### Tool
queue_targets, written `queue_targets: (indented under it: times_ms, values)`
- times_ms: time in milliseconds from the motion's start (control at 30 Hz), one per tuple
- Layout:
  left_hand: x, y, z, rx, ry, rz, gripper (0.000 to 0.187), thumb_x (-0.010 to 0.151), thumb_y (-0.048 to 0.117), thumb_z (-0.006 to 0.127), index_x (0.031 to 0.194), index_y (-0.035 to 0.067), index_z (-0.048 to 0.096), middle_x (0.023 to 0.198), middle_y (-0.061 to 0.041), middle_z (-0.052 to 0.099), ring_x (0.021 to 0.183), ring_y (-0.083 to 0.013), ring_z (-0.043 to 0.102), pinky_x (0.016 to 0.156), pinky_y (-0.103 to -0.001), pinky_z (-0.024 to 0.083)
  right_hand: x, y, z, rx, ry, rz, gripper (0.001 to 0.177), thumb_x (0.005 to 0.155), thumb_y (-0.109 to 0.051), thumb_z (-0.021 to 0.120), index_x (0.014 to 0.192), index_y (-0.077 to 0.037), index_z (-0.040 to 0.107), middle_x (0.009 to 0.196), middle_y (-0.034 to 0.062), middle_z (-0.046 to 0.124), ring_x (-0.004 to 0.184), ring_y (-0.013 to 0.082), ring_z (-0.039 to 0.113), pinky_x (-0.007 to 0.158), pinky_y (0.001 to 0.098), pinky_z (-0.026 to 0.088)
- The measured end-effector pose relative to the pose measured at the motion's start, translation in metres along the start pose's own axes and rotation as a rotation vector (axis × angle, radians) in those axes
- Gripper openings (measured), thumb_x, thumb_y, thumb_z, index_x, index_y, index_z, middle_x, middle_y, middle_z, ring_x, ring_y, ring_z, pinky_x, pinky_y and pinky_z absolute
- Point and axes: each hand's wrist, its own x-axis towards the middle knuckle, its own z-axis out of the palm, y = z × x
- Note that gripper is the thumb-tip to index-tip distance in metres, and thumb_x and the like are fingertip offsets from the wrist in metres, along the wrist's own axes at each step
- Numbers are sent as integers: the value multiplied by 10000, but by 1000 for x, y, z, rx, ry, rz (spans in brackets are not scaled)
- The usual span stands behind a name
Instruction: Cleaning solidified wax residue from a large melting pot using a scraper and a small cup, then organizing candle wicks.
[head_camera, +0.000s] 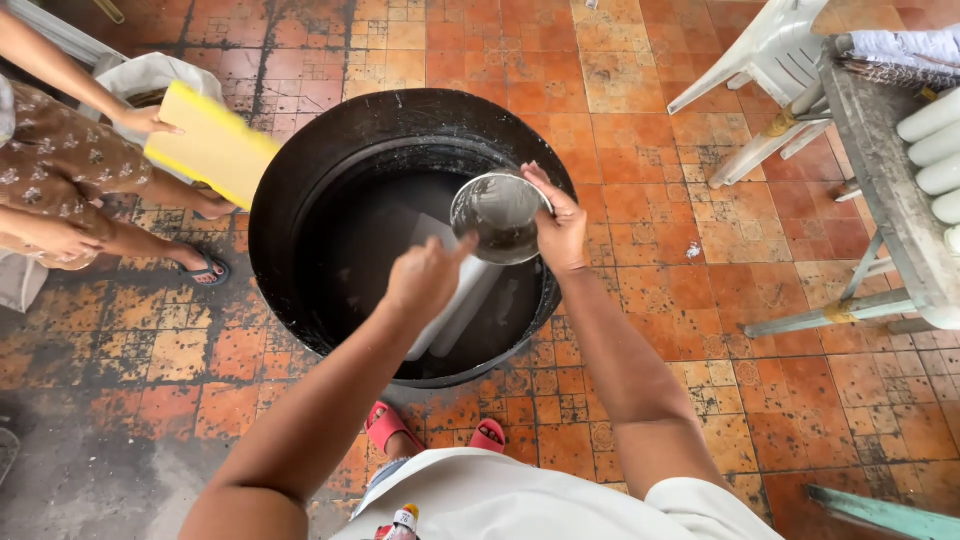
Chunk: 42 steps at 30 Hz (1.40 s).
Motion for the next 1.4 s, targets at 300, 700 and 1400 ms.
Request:
queue_targets:
  times_ms: [300,700,1400]
  values:
    - [12,-4,-7,69,68,-33,532,879,154,575,1345,394,662,743,-95,586,528,-292,654,415,-448,560,2,-10,-4,-79,-20,-30,520,887,246,526,1254,-57,737,1276,127,721,1355,275,546,1206,467,324]
    - [24,2,3,154,111,-46,528,848,132,594,1275,419,710,720,-65,550,525,-266,630,416,-407,550,4,0,-16,-51,0,11,652,784,287,438,1273,-34,726,1301,133,704,1379,283,516,1239,482,241]
    - [32,13,11,96,25,-5,490,855,165,588,1224,466,702,785,-56,562,592,-277,666,462,-410,560,12,-6,-26,3,30,-14,424,910,228,564,1218,-10,732,1236,164,725,1339,307,546,1213,510,322]
